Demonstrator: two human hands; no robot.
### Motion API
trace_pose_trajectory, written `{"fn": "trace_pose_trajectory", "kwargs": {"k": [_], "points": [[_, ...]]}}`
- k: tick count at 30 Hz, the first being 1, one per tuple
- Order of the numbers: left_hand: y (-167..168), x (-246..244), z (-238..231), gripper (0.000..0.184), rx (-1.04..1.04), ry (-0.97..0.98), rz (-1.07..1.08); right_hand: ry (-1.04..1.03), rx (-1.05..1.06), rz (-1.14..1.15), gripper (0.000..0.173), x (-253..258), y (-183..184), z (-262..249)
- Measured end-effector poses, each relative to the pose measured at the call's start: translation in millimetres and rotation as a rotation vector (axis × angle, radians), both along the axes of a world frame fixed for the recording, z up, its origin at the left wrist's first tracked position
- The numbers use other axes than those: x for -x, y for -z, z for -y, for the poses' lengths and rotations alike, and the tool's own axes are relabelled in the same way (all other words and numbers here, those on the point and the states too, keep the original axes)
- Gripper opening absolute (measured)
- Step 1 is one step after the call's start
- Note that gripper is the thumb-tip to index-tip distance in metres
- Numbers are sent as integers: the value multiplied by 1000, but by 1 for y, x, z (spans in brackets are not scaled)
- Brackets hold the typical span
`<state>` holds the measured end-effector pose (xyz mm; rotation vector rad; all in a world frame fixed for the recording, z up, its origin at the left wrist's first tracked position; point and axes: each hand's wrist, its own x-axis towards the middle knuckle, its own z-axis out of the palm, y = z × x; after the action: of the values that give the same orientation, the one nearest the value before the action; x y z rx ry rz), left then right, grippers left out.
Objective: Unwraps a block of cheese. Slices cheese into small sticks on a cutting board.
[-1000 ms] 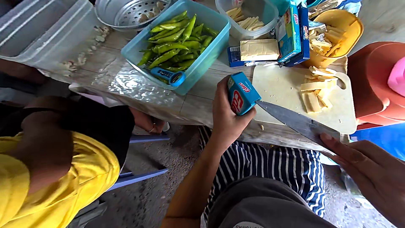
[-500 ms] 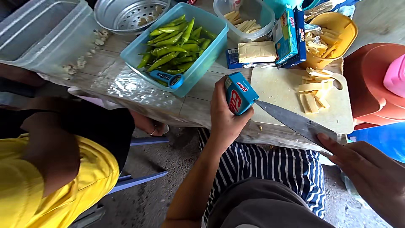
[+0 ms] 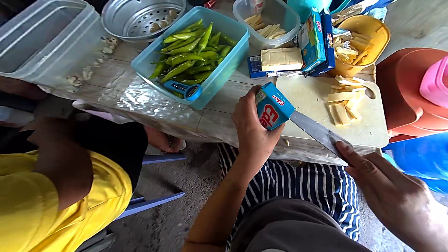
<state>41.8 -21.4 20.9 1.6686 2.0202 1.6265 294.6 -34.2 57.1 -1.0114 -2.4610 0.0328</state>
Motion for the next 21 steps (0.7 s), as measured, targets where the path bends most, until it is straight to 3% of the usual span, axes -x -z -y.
{"fn": "trace_pose_trajectory", "kwargs": {"k": [4,8,9,10,13,15,18,21], "points": [[-1,3,-3,76,-59,-44,-98,-109,316,-171,44,-6,6,-8],[5,14,-9,68,-140,-55,-191,-292,1105,-484,45,-17,-1,-18],[5,15,-8,68,-137,-54,-191,-285,1118,-489,44,-16,-3,-16],[3,15,-7,68,-129,-56,-182,-251,945,-433,44,-12,-4,-12],[-6,9,1,74,-41,-49,-149,-57,165,-122,41,5,-1,-1],[-8,5,4,78,-7,-52,-118,-5,-17,-43,38,13,1,1],[-7,-1,3,79,-46,-84,-103,-26,47,-127,39,20,5,1],[-4,2,2,73,-88,-130,-158,-169,560,-392,43,15,4,-5]]}}
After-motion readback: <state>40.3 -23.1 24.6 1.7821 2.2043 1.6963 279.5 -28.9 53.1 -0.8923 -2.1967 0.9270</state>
